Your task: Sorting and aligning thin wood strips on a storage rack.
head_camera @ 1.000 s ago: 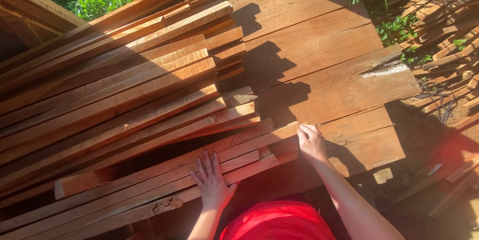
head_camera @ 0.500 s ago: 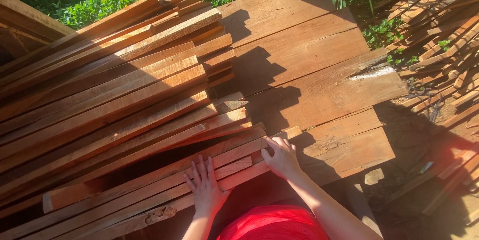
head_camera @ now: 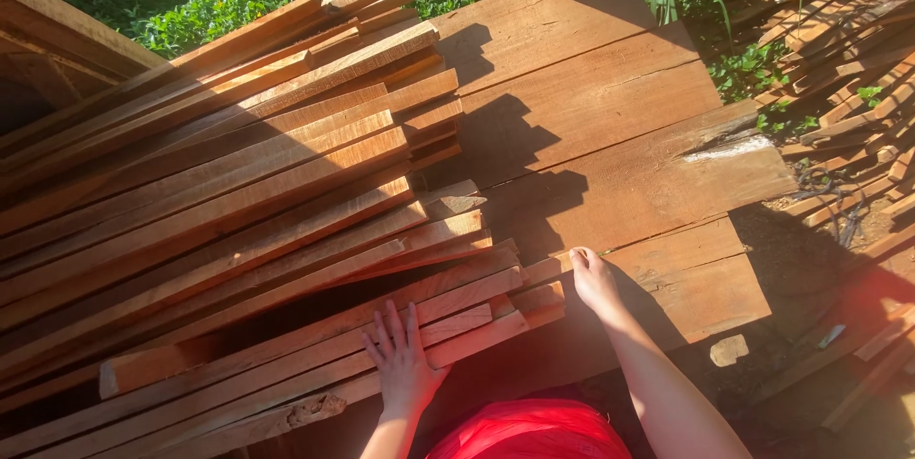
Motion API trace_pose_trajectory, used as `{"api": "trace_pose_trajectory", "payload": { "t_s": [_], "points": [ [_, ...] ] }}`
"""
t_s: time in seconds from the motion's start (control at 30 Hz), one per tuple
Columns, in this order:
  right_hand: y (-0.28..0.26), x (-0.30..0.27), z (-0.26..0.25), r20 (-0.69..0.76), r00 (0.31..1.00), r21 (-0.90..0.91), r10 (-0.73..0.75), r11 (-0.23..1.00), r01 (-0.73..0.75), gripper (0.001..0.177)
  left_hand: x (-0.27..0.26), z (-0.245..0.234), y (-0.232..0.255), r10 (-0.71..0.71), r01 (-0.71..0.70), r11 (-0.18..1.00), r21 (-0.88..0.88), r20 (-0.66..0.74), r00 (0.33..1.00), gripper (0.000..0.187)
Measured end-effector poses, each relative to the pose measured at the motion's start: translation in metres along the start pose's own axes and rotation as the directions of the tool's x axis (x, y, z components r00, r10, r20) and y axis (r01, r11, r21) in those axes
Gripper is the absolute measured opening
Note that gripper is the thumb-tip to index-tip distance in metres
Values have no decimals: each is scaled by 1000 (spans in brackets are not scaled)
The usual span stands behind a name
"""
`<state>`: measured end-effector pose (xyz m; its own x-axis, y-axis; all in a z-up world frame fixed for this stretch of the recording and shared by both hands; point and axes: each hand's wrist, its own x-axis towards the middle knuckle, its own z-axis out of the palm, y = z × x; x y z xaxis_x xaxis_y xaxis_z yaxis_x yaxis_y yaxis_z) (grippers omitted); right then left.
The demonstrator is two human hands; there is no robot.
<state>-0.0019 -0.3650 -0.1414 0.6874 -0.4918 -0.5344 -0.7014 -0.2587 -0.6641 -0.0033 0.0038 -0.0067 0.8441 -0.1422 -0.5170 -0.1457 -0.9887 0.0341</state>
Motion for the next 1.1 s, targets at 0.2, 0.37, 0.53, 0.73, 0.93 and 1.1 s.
{"api": "trace_pose_trajectory", "payload": {
  "t_s": [0.2, 0.37, 0.53, 0.73, 0.93, 1.1],
  "points": [
    [9, -5, 2, 6, 1000, -114, -9, 993, 10, 55, -4, 4, -3, 38, -39, 999, -11, -60, 997, 138],
    [29, 10, 10, 25, 997, -141, -73, 987, 76, 58, -3, -6, 2, 28, -28, 1000, -7, -24, 999, 137],
    [27, 9, 25, 100, 995, -180, -21, 983, 39, 57, 1, -8, 11, 23, -24, 998, -56, -29, 999, 138],
    [25, -7, 31, 155, 988, -157, 8, 987, 17, 56, 3, -13, 19, 12, -10, 1000, -21, 61, 998, 136],
    [15, -19, 47, 235, 971, -150, -30, 986, 67, 57, 5, -11, 20, 19, -19, 1000, 2, 85, 996, 135],
    [49, 1, 57, 268, 950, 191, 160, 958, -216, 83, 7, -3, 17, 64, -65, 997, -39, -35, 997, 137]
  ]
}}
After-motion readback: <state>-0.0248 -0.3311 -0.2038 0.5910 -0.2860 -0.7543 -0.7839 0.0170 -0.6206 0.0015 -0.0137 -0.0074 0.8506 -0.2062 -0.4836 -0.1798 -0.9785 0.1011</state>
